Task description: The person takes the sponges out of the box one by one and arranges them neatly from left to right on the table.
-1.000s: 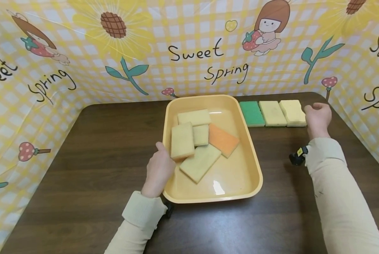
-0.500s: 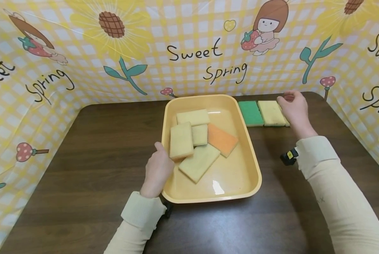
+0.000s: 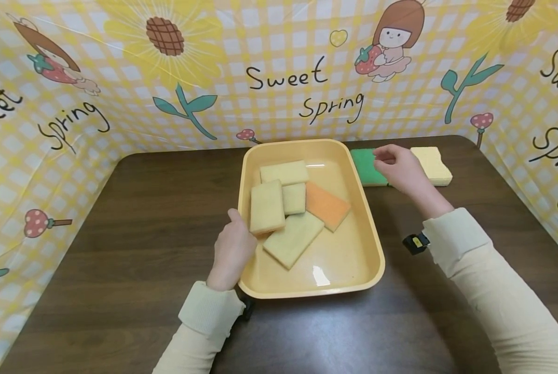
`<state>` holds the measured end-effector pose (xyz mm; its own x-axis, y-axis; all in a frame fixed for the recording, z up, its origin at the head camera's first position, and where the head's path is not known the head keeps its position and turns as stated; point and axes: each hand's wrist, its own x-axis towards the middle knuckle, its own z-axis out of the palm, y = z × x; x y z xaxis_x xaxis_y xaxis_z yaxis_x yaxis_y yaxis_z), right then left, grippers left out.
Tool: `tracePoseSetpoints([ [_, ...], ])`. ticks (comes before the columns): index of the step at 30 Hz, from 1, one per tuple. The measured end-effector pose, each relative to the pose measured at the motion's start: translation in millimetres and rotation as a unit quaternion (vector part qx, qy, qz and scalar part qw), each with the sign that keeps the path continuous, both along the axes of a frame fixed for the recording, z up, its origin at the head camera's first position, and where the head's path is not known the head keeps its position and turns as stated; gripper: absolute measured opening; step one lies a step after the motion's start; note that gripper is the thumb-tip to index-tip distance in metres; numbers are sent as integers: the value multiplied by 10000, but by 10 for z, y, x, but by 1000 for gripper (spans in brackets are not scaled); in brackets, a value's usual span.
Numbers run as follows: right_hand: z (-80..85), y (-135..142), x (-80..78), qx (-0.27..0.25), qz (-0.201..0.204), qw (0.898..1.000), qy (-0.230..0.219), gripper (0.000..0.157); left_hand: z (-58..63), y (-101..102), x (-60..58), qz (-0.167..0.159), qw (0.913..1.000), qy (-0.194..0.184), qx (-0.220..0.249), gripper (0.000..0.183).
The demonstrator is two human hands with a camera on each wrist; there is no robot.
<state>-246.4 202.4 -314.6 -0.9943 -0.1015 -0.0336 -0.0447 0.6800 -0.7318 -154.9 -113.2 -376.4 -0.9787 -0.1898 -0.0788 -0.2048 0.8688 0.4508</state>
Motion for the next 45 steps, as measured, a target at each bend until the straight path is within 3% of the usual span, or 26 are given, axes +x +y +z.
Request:
tracePoseSetpoints([
  [4, -9, -110, 57, 132, 251, 9996, 56, 38, 5, 3, -4, -6, 10000, -26, 9, 33],
  [11, -49, -249, 132, 474, 849, 9949, -259, 38, 6, 8, -3, 16, 9999, -95, 55, 34],
  [24, -243, -475, 166, 715, 1257, 9891, -285, 39, -6, -10, 4, -29, 9999, -91, 76, 34],
  [32, -317, -599, 194, 1053, 1717, 9787, -407, 46, -5, -9, -4, -33, 9999, -132, 71, 32],
  [36, -373, -639, 206, 1227, 1926, 9733, -224, 46, -1, -4, -6, -5, 9999, -74, 74, 31],
  [45, -434, -729, 257, 1817, 1834, 9657, -267, 50, 1, 2, -1, -5, 10000, -23, 71, 29],
])
